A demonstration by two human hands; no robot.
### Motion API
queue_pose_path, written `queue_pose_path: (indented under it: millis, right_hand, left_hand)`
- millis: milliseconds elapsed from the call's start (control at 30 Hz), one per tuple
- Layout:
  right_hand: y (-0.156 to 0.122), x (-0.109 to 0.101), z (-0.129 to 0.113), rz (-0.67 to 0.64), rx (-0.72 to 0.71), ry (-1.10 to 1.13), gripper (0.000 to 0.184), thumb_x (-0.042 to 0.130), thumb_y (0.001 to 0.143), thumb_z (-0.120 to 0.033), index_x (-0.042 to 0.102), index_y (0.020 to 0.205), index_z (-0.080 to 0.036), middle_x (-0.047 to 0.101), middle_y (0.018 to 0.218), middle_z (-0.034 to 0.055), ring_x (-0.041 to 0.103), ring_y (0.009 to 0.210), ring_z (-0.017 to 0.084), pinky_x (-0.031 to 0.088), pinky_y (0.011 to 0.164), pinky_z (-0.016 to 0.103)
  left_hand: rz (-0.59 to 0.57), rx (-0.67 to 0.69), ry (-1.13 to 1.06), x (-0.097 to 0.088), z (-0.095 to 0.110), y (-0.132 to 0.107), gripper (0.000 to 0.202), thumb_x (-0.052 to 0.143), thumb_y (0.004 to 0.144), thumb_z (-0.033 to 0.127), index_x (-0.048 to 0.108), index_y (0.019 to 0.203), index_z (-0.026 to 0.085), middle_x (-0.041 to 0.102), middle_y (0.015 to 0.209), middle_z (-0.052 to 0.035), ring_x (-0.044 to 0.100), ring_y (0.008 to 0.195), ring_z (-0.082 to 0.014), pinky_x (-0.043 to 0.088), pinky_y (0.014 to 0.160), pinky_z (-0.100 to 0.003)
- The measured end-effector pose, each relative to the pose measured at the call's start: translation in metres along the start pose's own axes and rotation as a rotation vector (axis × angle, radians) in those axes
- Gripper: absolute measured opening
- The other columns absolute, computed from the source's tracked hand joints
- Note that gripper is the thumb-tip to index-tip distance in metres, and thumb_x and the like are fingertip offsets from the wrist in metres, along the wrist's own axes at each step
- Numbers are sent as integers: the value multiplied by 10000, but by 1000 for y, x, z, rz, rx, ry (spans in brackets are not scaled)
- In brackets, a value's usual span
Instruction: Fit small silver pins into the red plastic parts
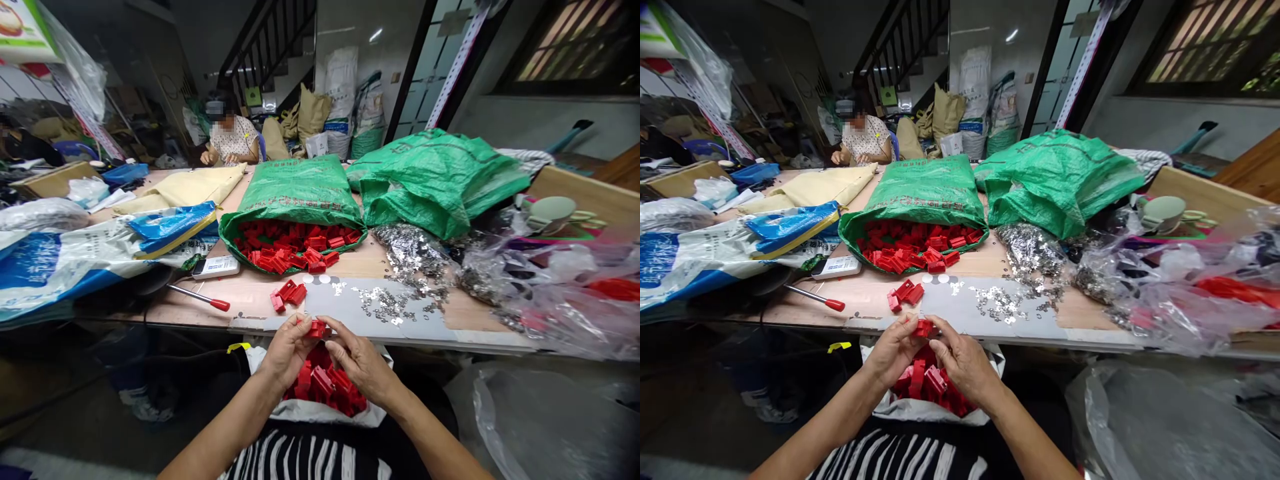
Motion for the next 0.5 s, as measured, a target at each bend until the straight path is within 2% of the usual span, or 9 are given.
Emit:
queue_pose_path:
  millis: [100, 200, 367, 500]
  right_hand:
    - [-1, 0, -5, 49, -17, 8, 415, 399, 968, -355, 438, 1366, -243, 559, 635, -39, 546, 615, 169, 382, 590, 242]
    - [-3, 0, -8, 60, -32, 60, 393, 417, 963, -365, 471, 1334, -246, 583, 696, -23, 556, 646, 164, 409, 613, 240]
    - [-5, -3, -14, 67, -60, 100, 391, 410, 964, -382, 496, 1313, -228, 588, 730, -13, 544, 625, 151, 432, 617, 237]
    - [-8, -4, -17, 71, -77, 81, 385, 395, 973, -391, 511, 1301, -226, 621, 717, -9, 564, 607, 157, 457, 631, 248]
  left_hand:
    - [48, -77, -80, -1, -7, -4, 189, 753, 708, 236, 608, 779, 138, 673, 754, -10, 625, 670, -98, 495, 716, -226]
    - [96, -154, -168, -3, -15, -8, 121, 696, 767, 208, 637, 817, 115, 692, 780, -46, 654, 699, -128, 516, 751, -257]
    - [125, -202, -232, 2, -16, -15, 140, 580, 864, 198, 655, 857, 81, 707, 793, -84, 687, 728, -168, 537, 783, -298]
    - [119, -212, -249, 6, -15, -19, 163, 547, 886, 200, 649, 865, 75, 707, 813, -96, 694, 732, -174, 543, 792, -308]
Point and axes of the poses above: each hand's wrist, its own y-axis towards the middle knuckle, its own x-axis out of the palm, z = x × y, the point moved 7 cm from there along y, towards the middle knuckle
